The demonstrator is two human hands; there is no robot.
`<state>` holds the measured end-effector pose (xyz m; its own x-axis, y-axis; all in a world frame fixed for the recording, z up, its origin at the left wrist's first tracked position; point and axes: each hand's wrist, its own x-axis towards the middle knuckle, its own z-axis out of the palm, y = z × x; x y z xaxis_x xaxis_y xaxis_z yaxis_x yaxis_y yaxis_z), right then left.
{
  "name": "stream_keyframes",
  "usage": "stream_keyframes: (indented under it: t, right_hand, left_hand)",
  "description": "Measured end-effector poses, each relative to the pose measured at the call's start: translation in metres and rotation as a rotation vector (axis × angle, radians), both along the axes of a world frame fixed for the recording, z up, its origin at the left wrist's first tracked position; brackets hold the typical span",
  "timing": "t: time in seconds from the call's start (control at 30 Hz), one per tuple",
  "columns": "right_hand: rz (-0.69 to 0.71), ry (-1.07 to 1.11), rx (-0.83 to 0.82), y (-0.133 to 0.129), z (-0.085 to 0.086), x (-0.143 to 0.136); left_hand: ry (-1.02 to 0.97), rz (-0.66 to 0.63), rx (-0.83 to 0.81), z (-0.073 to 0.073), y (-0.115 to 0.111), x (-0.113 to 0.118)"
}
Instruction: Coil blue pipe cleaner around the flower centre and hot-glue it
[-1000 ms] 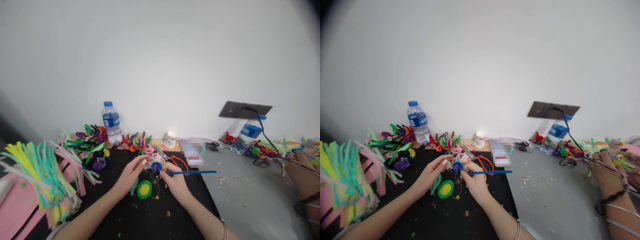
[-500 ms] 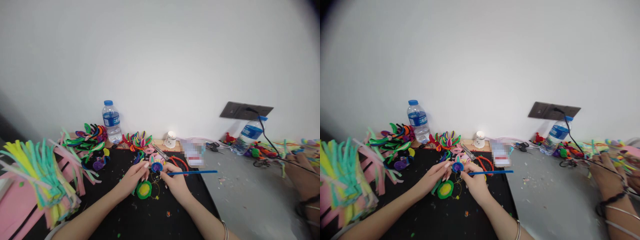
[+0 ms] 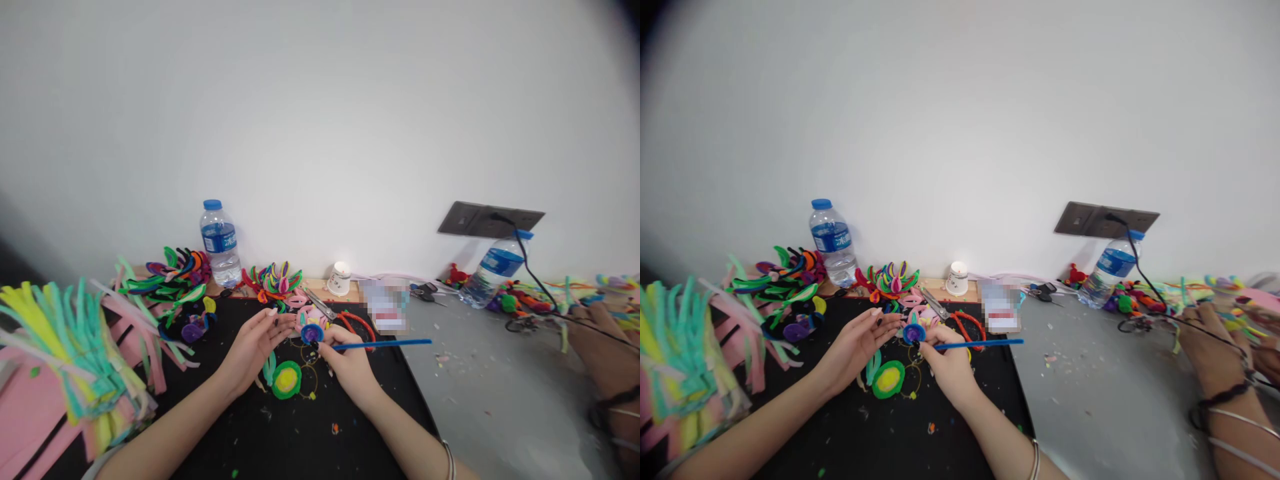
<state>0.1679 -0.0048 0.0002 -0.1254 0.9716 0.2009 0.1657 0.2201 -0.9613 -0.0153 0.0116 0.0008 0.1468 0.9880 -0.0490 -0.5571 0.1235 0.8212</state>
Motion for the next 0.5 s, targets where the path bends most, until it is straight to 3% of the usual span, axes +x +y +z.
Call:
stream_keyframes:
  t: [0.33, 0.5]
  right_hand:
    - [-0.023, -0.018, 0.024, -0.0001, -0.0009, 0.0003]
    - [-0.013, -0.003, 0.002, 0.0006, -0.0027, 0.0002]
  left_hand:
    - [-0.118, 0.090, -0.165, 0.0031, 0.0038, -0.0017]
    - [-0.188, 0.071, -0.246, 0.0042, 0.0034, -0.0029]
